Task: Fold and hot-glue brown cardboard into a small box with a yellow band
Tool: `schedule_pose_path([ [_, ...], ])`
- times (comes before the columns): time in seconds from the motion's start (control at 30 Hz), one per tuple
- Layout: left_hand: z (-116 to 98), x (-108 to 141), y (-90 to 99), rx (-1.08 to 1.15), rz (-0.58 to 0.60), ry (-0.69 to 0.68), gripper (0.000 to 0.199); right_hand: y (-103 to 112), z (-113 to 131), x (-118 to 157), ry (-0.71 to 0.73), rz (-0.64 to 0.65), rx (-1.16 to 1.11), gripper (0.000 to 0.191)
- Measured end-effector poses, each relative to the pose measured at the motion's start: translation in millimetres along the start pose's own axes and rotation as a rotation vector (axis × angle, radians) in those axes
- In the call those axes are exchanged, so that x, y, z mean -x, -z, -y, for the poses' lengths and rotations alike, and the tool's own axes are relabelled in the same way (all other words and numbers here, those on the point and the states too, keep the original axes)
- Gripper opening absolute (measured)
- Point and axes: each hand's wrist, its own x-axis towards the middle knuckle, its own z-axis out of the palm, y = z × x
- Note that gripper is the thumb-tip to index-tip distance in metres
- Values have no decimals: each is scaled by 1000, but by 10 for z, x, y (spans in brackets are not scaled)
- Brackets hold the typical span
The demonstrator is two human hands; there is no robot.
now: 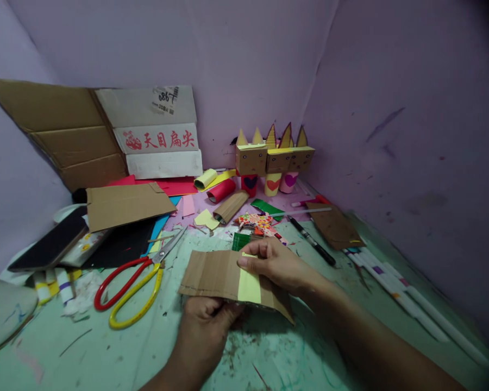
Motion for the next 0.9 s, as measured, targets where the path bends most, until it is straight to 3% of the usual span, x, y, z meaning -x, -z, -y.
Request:
schedule_pose_path([
  [0.23, -156, -10, 5, 32, 27, 13, 24, -27, -2, 2, 21, -30, 24, 7],
  [0.63, 2, -20, -12, 8, -8, -18, 29, -38, -21, -7, 48, -31, 11, 11],
  [0.9, -81, -13, -5, -13, 26, 42, 31, -12, 2, 1, 40, -21, 18, 6],
])
